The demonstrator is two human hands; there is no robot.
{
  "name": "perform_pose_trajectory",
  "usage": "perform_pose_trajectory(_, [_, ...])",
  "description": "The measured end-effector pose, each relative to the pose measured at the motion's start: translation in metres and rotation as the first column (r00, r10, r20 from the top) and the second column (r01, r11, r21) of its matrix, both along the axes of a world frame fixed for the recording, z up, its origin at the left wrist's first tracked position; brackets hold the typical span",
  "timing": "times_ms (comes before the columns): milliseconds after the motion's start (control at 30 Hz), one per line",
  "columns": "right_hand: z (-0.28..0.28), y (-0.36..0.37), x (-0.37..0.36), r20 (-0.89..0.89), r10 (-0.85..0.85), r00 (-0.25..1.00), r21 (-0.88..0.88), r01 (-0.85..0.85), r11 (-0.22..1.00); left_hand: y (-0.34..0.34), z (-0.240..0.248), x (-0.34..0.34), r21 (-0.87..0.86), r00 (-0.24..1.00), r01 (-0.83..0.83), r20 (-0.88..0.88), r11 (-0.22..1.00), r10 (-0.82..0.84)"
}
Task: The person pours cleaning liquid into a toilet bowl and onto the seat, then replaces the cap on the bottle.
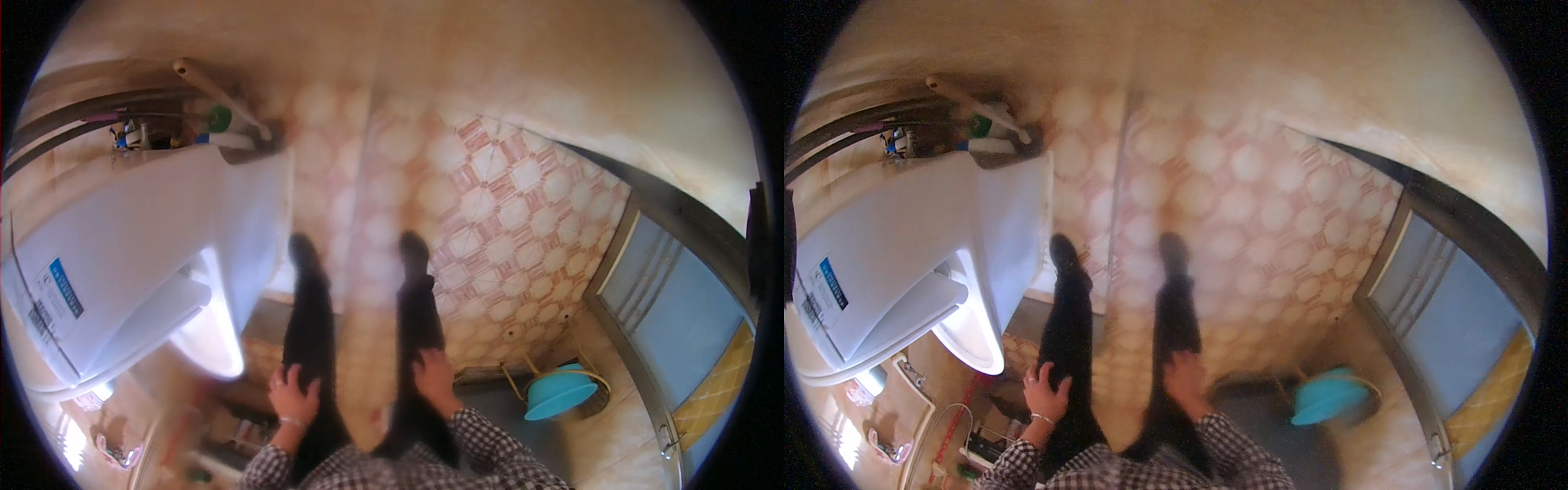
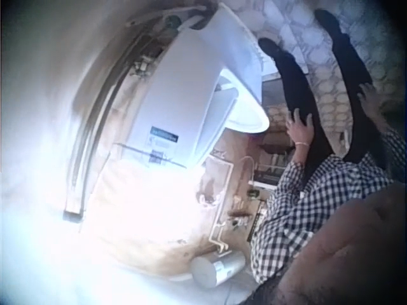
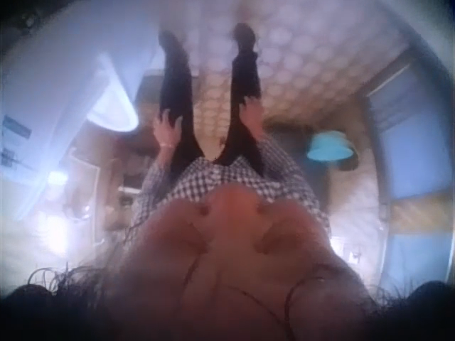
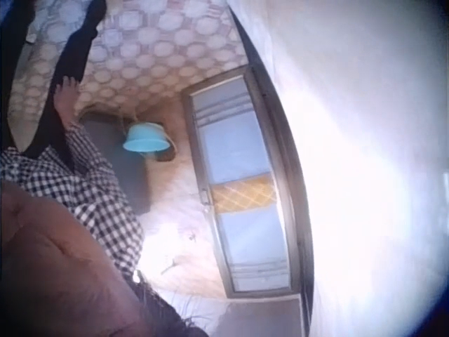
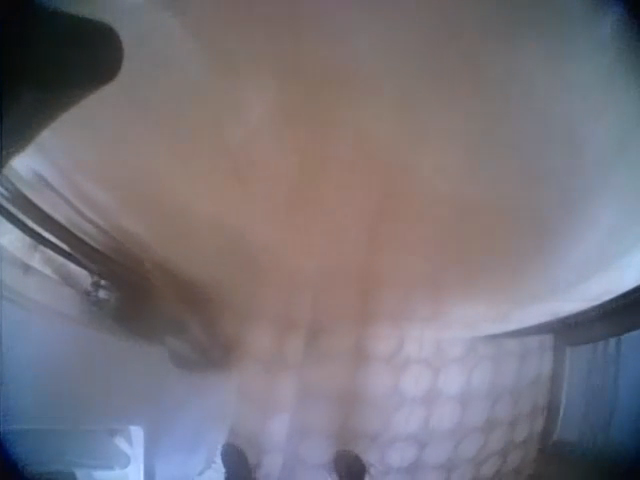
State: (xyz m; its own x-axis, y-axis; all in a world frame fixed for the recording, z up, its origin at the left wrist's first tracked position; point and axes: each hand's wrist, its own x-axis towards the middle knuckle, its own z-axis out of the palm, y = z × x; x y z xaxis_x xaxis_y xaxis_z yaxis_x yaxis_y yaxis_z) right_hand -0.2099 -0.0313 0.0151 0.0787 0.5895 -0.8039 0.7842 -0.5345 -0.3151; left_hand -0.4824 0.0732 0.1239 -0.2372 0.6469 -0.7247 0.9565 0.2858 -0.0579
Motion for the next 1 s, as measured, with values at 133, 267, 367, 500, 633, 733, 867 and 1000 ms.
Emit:
perform_pose_trajectory(133, [0.009,0.012,0.007,-0.013,-0.035,0.999,-0.076,0.034,0.997,0.005,0.0,0.002,0.047,0.997,0.036,0.066,0.998,-0.039])
perform_pose_trajectory(267, [-0.027,0.021,0.009,-0.072,-0.003,0.997,0.112,0.011,0.994,0.014,0.003,-0.005,0.048,0.995,0.051,0.086,0.998,-0.055])
perform_pose_trajectory(367, [-0.065,0.1,-0.01,-0.303,-0.139,0.943,0.268,0.224,0.937,0.022,0.007,-0.011,0.038,0.991,0.074,0.109,0.997,-0.078])
perform_pose_trajectory(500, [-0.13,0.255,-0.058,-0.426,0.005,0.905,0.56,0.259,0.787,0.029,0.005,-0.015,0.026,0.992,0.049,0.115,0.998,-0.052])
perform_pose_trajectory(633, [-0.159,0.409,-0.147,-0.561,0.056,0.826,0.556,0.326,0.765,0.028,0.008,-0.036,0.08,0.99,0.052,0.128,0.995,-0.062])
perform_pose_trajectory(733, [-0.168,0.487,-0.198,-0.53,0.208,0.822,0.628,0.215,0.748,0.029,0.004,-0.049,0.121,0.987,0.024,0.154,0.992,-0.042])
perform_pose_trajectory(867, [-0.182,0.543,-0.258,-0.531,0.315,0.787,0.7,0.198,0.686,0.036,0.0,-0.063,0.224,0.983,0.022,0.174,0.974,-0.062])
perform_pose_trajectory(1000, [-0.219,0.575,-0.306,-0.439,0.342,0.831,0.632,0.015,0.775,0.046,0.001,-0.062,0.258,0.987,-0.052,0.16,0.965,0.011])
